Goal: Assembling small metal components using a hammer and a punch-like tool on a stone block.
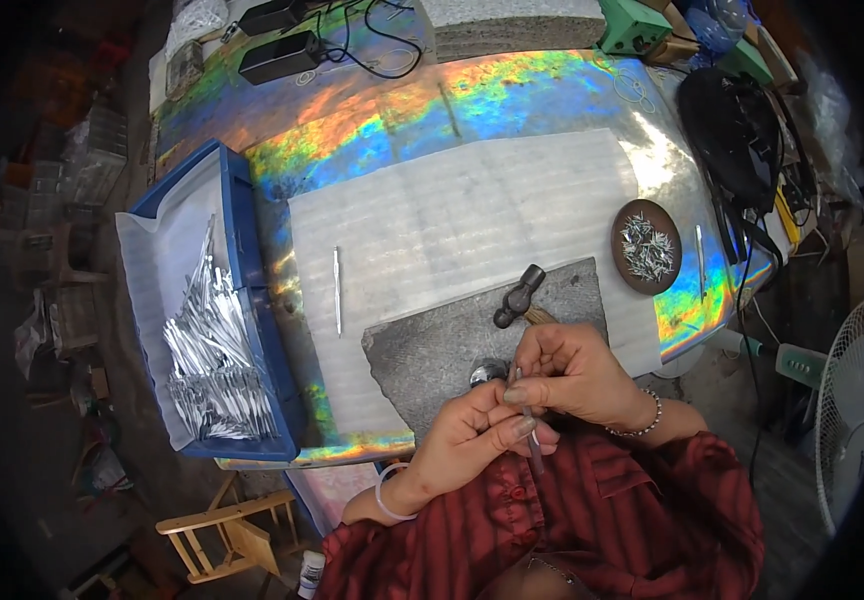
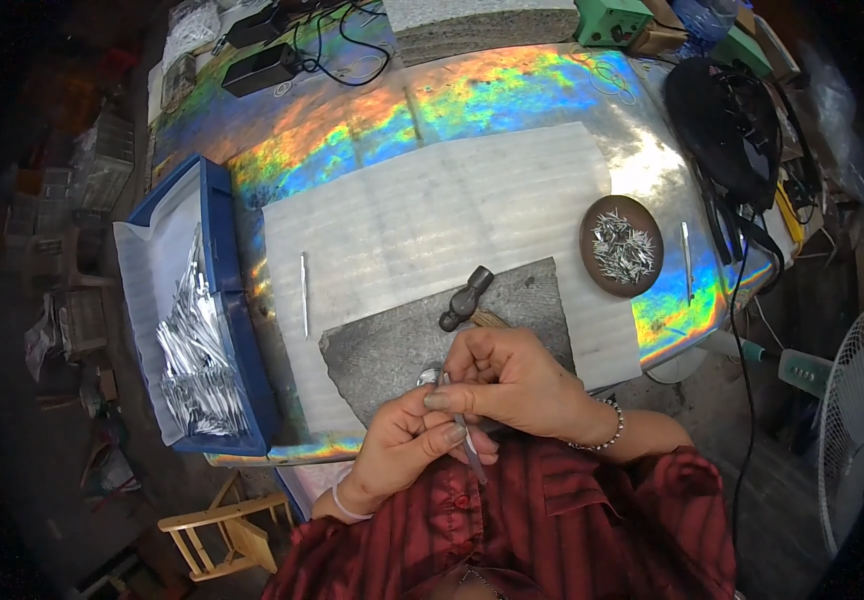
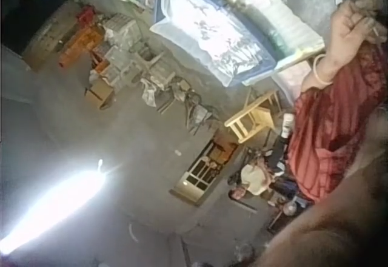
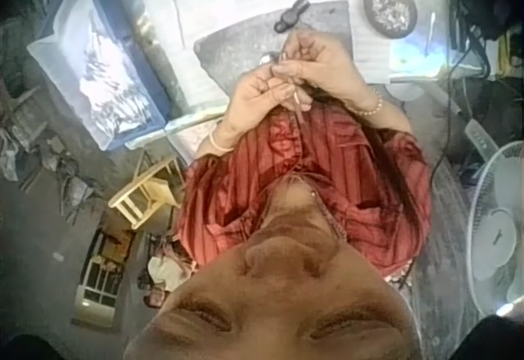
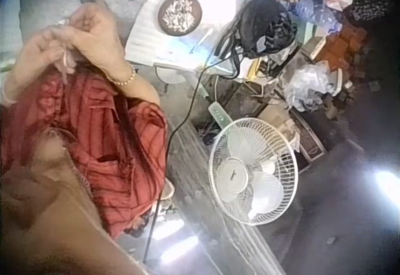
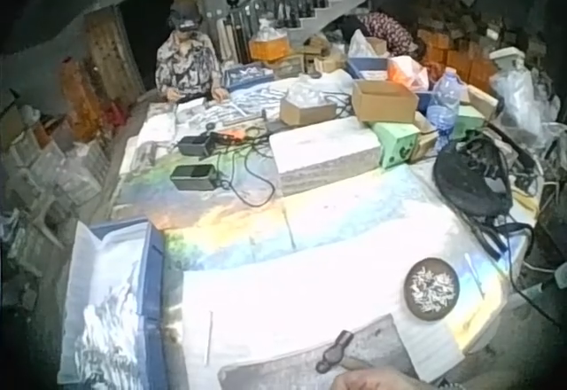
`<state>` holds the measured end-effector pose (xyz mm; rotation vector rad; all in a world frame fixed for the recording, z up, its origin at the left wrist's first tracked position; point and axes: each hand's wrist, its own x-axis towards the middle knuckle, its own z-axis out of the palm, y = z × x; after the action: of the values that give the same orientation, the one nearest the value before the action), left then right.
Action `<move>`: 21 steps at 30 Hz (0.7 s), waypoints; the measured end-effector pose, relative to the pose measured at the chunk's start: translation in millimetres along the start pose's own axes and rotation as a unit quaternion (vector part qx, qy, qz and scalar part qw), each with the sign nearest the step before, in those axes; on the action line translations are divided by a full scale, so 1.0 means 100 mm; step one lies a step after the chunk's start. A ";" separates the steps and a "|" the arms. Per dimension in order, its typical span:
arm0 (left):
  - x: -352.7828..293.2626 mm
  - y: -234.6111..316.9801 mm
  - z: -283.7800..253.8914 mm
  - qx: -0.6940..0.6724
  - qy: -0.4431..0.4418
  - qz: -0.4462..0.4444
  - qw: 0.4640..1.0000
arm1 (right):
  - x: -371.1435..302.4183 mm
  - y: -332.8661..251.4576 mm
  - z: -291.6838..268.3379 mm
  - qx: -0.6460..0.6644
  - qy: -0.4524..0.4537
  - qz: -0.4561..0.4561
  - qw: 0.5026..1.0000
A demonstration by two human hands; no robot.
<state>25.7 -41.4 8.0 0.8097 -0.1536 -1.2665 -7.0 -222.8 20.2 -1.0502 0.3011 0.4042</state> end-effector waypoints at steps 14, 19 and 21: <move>-0.07 0.00 -0.08 -0.015 -0.007 0.002 1.000 | 0.05 0.01 0.14 -0.020 0.005 -0.007 1.000; -0.10 -0.05 -0.09 -0.036 0.021 0.010 0.999 | 0.09 0.06 0.19 -0.026 0.011 -0.037 0.999; -0.13 -0.06 -0.10 -0.047 0.017 0.013 0.999 | 0.10 0.03 0.23 -0.021 0.025 -0.030 0.999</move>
<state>22.4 -25.9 0.9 0.7459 -0.0772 -1.2249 1.6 -199.3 24.8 -1.1097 0.3062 0.3306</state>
